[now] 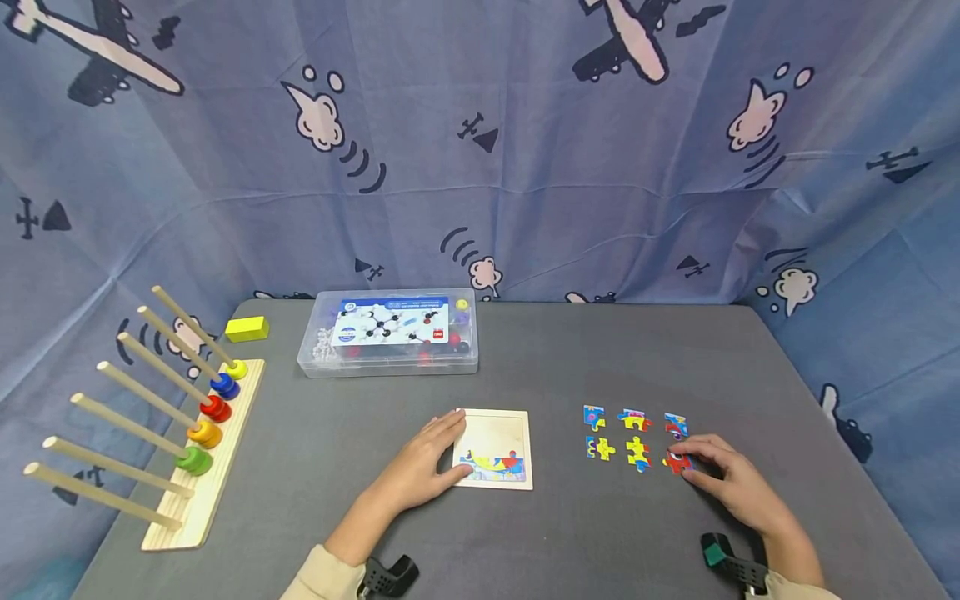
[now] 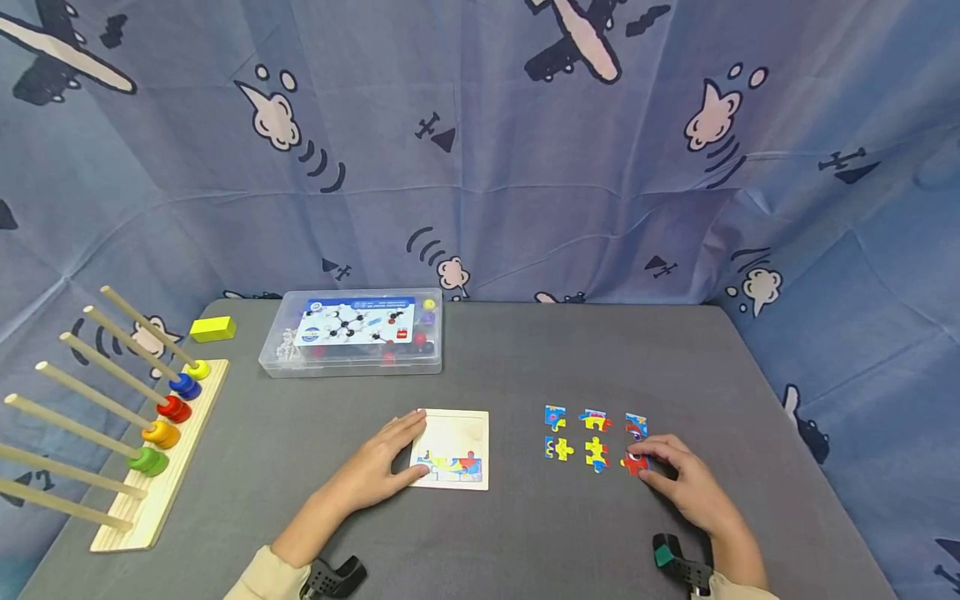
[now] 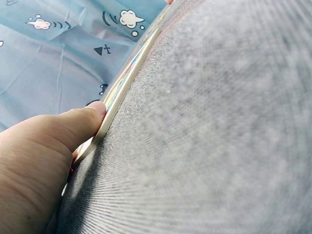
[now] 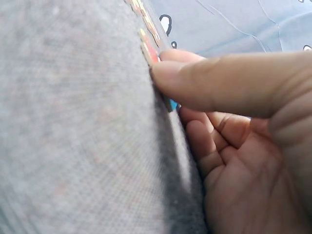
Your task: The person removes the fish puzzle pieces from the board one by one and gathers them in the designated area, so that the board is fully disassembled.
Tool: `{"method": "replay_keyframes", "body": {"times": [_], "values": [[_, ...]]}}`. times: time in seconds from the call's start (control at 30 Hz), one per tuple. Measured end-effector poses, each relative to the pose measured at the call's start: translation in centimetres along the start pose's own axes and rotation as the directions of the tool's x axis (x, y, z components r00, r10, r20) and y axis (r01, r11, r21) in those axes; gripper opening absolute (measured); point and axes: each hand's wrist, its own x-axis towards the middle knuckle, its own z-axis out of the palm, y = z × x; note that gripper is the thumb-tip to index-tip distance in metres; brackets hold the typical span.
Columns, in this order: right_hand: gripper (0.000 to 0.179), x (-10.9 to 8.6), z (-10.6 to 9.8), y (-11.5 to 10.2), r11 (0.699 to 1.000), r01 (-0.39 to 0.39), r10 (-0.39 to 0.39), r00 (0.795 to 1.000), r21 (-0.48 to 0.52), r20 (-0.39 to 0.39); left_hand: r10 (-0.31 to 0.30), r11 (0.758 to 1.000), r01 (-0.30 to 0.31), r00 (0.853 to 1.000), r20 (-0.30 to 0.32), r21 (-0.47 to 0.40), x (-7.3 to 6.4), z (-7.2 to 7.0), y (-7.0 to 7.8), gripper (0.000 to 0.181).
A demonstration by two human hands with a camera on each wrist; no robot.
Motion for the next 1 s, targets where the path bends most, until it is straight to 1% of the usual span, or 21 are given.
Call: {"method": "replay_keyframes", "body": {"times": [0.23, 0.47, 0.63, 0.73, 0.8, 0.87, 1.0], "values": [[0.025, -0.1, 0.3, 0.2, 1.000, 0.008, -0.008, 1.000, -0.008, -0.018, -0.007, 1.000, 0.007, 1.000, 0.007, -0.005, 0.0, -0.2, 0.1, 0.067], [0.024, 0.0, 0.3, 0.1, 0.999, -0.038, 0.037, 0.999, -0.024, -0.020, -0.012, 1.000, 0.012, 1.000, 0.015, -0.009, 0.0, -0.2, 0.2, 0.066], [0.026, 0.1, 0.2, -0.1, 1.000, -0.024, 0.025, 0.999, 0.016, -0.043, -0.007, 1.000, 0.007, 1.000, 0.015, -0.005, 0.1, -0.2, 0.2, 0.066], [0.027, 0.3, 0.2, -0.8, 0.999, -0.025, 0.026, 0.998, 0.034, -0.052, 0.004, 1.000, -0.004, 1.000, 0.020, 0.007, 0.0, -0.2, 0.1, 0.068], [0.029, 0.6, 0.4, -1.6, 0.999, -0.025, 0.027, 0.999, 0.046, -0.044, 0.008, 1.000, -0.009, 1.000, 0.030, 0.018, -0.1, -0.3, 0.0, 0.069], [0.030, 1.1, 0.8, -2.6, 0.998, -0.022, 0.023, 0.999, 0.057, -0.023, 0.007, 1.000, -0.008, 0.999, 0.046, 0.028, -0.2, -0.3, 0.0, 0.071], [0.030, 2.3, 2.3, -4.8, 0.996, 0.019, -0.022, 0.999, 0.087, 0.030, -0.001, 0.999, -0.002, 0.997, 0.083, 0.037, -0.2, -0.4, 0.0, 0.074]]}}
